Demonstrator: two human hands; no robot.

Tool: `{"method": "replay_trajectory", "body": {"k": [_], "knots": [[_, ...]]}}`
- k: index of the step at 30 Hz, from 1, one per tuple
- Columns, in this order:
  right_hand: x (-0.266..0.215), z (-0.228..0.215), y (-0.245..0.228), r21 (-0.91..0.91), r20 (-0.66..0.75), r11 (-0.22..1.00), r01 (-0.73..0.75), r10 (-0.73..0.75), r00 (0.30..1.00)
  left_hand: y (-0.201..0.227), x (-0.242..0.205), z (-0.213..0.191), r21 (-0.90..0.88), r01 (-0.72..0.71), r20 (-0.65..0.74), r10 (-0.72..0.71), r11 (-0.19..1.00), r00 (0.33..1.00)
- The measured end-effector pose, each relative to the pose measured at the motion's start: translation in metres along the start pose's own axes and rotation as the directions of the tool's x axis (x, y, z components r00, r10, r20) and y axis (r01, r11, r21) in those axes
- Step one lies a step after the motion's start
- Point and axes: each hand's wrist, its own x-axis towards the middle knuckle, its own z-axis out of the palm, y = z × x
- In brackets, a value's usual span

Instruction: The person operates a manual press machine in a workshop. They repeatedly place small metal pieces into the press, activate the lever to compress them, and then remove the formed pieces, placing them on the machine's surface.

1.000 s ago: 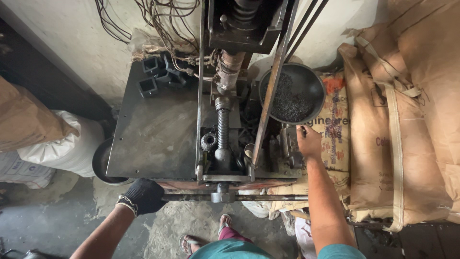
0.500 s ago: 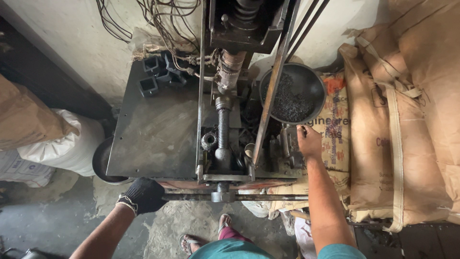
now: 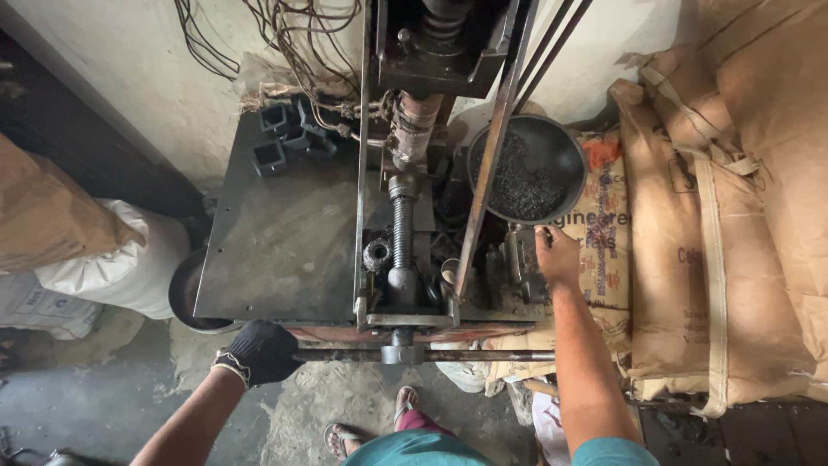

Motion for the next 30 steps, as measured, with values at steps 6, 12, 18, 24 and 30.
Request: {"method": "replay_trajectory", "body": {"k": [6,12,18,24,30], "knots": [[0.000,0.000,0.002,0.010,-0.023,0.996,0.092,-0.092,0.995,-0.002,0.002,0.006,-0.016,-0.007,-0.042,0.007,1.000,0.999],[-0.001,0.002,0.005,0.040,0.001,0.999,-0.007,0.007,1.000,-0.004,0.001,0.009,0.008,-0.032,-0.067,0.033,0.999,0.997],[0.002,0.007,0.018,0.012,-0.024,0.995,0.097,-0.096,0.995,-0.001,-0.001,0.007,-0.022,-0.011,-0.094,0.009,1.000,0.996],[0.003,0.010,0.024,0.010,-0.022,0.997,0.083,-0.082,0.996,0.000,-0.003,0.008,-0.007,0.004,-0.115,-0.005,1.000,0.993],[0.001,0.004,0.016,0.015,0.030,0.999,0.030,-0.030,0.999,0.000,-0.001,0.012,0.007,0.015,-0.118,-0.014,1.000,0.993]]}}
